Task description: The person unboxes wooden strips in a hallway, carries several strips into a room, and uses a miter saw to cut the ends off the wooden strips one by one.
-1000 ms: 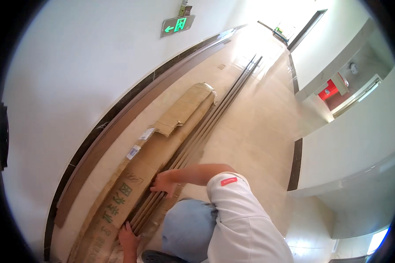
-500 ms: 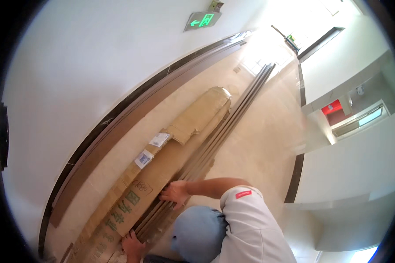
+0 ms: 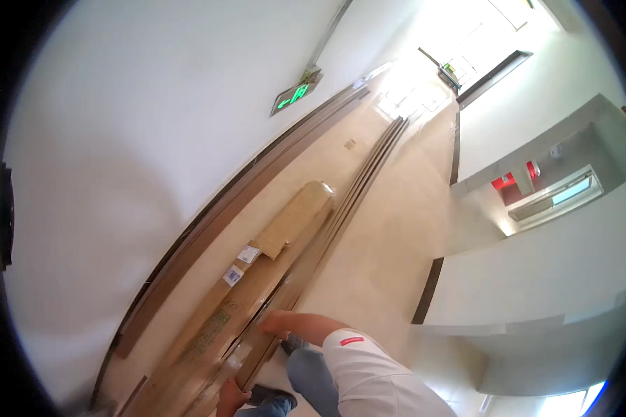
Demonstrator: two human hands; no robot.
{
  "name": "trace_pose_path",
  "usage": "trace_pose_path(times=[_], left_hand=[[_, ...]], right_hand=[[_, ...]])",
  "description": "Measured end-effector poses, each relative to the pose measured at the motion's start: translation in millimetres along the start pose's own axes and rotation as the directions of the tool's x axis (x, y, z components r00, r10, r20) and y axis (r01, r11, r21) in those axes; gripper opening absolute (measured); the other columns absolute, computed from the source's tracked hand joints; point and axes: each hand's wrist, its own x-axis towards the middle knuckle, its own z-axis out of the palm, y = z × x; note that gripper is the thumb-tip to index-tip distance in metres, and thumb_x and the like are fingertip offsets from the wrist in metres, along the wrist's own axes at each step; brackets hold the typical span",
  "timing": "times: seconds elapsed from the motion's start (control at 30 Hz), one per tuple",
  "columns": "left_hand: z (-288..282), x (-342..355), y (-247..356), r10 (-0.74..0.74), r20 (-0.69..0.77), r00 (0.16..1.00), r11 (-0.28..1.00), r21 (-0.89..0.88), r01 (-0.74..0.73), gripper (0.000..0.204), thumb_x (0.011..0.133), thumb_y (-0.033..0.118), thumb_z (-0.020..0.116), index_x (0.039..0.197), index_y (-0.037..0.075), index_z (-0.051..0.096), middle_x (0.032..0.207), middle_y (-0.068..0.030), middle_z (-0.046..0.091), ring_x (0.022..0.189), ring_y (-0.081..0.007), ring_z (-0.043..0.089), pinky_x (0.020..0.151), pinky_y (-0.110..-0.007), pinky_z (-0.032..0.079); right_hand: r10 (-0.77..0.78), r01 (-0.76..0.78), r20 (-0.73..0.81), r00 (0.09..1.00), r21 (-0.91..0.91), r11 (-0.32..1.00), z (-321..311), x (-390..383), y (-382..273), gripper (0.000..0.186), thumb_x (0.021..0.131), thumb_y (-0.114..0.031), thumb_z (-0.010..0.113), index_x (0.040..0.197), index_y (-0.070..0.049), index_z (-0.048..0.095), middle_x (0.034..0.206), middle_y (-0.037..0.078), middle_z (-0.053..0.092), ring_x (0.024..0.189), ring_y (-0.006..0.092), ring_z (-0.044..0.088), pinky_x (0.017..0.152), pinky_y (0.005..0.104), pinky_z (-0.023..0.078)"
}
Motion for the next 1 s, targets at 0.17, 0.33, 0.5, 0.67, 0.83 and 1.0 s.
trace_pose_path(times=[0.17, 0.33, 0.5, 0.67, 0.83, 1.0], left_hand=[[-71.8, -122.8, 81.7, 0.031, 0.092, 0.995, 0.999, 0.008, -0.032, 0.079, 0.065, 0.042, 0.084, 0.119, -0.004, 0.050, 0.110, -0.0251, 0.065, 0.105, -0.0413, 0.066, 0.091, -0.048, 0.054], [-132.2, -301.3, 178.0, 0.035, 0.045, 0.998, 0.990, 0.132, -0.041, 0.097, 0.070, 0.062, 0.082, 0.134, -0.004, 0.051, 0.116, -0.0248, 0.066, 0.104, -0.0397, 0.068, 0.088, -0.048, 0.056], [-184.9, -440.7, 288.4, 0.065, -0.129, 0.989, 0.997, 0.057, -0.058, 0.097, 0.070, 0.067, 0.079, 0.126, -0.008, 0.054, 0.111, -0.0253, 0.067, 0.103, -0.0408, 0.068, 0.086, -0.048, 0.056], [-209.5, -597.1, 334.2, 0.143, -0.216, 0.966, 0.985, -0.062, -0.160, 0.078, 0.078, 0.058, 0.074, 0.120, -0.005, 0.057, 0.111, -0.0265, 0.066, 0.104, -0.0414, 0.066, 0.085, -0.048, 0.055], [-175.3, -705.6, 299.1, -0.269, 0.009, 0.963, 0.956, -0.119, 0.268, 0.078, 0.068, 0.054, 0.079, 0.119, -0.002, 0.058, 0.111, -0.0240, 0.069, 0.102, -0.0405, 0.068, 0.089, -0.048, 0.054], [-161.4, -822.8, 277.5, -0.357, 0.114, 0.927, 0.920, -0.131, 0.370, 0.084, 0.066, 0.057, 0.083, 0.126, 0.002, 0.060, 0.114, -0.0235, 0.069, 0.108, -0.0403, 0.065, 0.093, -0.048, 0.051]], right_hand=[[0.009, -0.018, 0.095, 0.995, 0.088, 0.996, -32.1, -79.8, -48.7, 0.060, 0.053, -0.030, 0.085, 0.105, -0.010, 0.064, 0.097, 0.016, 0.070, 0.099, 0.0373, 0.068, 0.089, 0.0487, 0.054], [-0.126, 0.114, 0.119, 0.985, 0.106, 0.988, -131.7, -178.7, -173.0, 0.064, 0.053, -0.027, 0.088, 0.108, -0.008, 0.062, 0.098, 0.017, 0.071, 0.098, 0.0389, 0.069, 0.084, 0.0501, 0.054], [-0.343, 0.323, 0.220, 0.913, 0.122, 0.939, -224.0, -267.7, -333.8, 0.068, 0.058, -0.029, 0.091, 0.116, -0.009, 0.061, 0.099, 0.018, 0.070, 0.099, 0.0407, 0.067, 0.085, 0.0504, 0.052], [-0.488, 0.440, 0.177, 0.855, 0.251, 0.862, -308.6, -355.4, -501.1, 0.066, 0.066, -0.036, 0.087, 0.119, -0.006, 0.060, 0.108, 0.020, 0.068, 0.103, 0.0414, 0.066, 0.087, 0.0494, 0.051], [-0.648, 0.678, -0.232, 0.725, 0.404, 0.614, -298.8, -385.2, -556.1, 0.069, 0.076, -0.039, 0.081, 0.130, -0.004, 0.057, 0.115, 0.024, 0.067, 0.110, 0.0414, 0.063, 0.094, 0.0462, 0.050], [-0.533, 0.499, 0.051, 0.844, 0.285, 0.818, -247.5, -413.3, -420.6, 0.082, 0.074, -0.039, 0.085, 0.138, -0.002, 0.051, 0.126, 0.022, 0.063, 0.118, 0.0411, 0.059, 0.101, 0.0458, 0.047]])
